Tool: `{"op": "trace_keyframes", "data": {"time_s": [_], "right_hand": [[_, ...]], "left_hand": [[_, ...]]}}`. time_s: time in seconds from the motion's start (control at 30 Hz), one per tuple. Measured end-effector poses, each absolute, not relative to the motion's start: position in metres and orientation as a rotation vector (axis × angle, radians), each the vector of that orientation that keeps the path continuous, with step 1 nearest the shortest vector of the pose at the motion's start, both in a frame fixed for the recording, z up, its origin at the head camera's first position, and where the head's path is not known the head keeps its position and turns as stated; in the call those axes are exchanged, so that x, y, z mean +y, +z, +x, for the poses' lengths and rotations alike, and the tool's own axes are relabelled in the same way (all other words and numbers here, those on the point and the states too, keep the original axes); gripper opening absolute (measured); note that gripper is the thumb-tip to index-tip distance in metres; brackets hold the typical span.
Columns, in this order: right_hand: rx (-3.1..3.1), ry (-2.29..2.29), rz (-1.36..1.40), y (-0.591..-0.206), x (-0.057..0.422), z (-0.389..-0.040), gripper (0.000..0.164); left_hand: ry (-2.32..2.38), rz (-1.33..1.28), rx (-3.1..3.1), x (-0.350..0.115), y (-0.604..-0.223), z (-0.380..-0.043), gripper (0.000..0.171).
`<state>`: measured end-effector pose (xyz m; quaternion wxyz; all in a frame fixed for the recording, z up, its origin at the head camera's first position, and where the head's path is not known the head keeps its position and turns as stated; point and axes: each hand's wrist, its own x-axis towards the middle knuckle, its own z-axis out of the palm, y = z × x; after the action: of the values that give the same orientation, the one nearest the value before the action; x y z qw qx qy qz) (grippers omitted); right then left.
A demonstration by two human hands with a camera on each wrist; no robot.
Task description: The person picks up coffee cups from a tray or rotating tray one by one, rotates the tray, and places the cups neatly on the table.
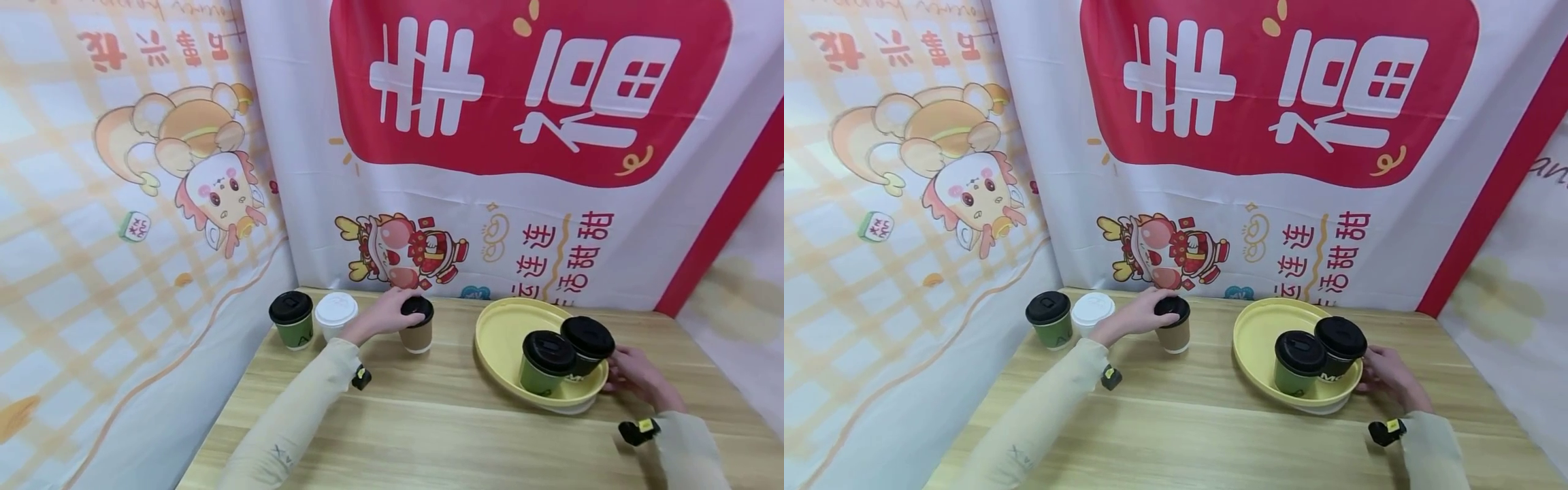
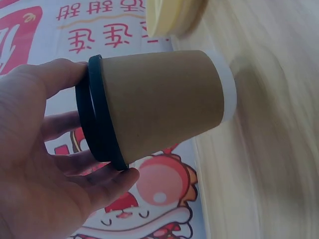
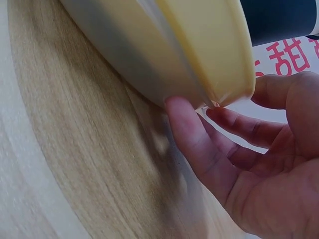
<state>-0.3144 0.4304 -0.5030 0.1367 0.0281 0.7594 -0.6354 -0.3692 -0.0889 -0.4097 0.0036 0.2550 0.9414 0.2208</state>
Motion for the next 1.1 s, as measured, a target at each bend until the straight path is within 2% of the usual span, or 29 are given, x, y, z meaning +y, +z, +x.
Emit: {"op": "trace_keyframes", "data": {"time_s": [0.43, 0.7, 0.87, 1.1], "right_hand": [[2.195, -1.826, 0.051, -0.504, 0.433, -0.314, 0.025], [2.21, -1.818, 0.072, -0.503, 0.431, -0.313, 0.031], [2.199, -1.828, 0.066, -0.502, 0.431, -0.313, 0.028], [2.211, -1.814, 0.078, -0.502, 0.431, -0.312, 0.029]], "left_hand": [[0.659, 0.814, 2.992, -0.123, -0.422, -0.364, 0.056], [0.642, 0.826, 3.015, -0.131, -0.428, -0.362, 0.055], [0.633, 0.822, 3.008, -0.131, -0.427, -0.361, 0.057], [0.743, 0.761, 3.065, -0.121, -0.418, -0.355, 0.044]]}}
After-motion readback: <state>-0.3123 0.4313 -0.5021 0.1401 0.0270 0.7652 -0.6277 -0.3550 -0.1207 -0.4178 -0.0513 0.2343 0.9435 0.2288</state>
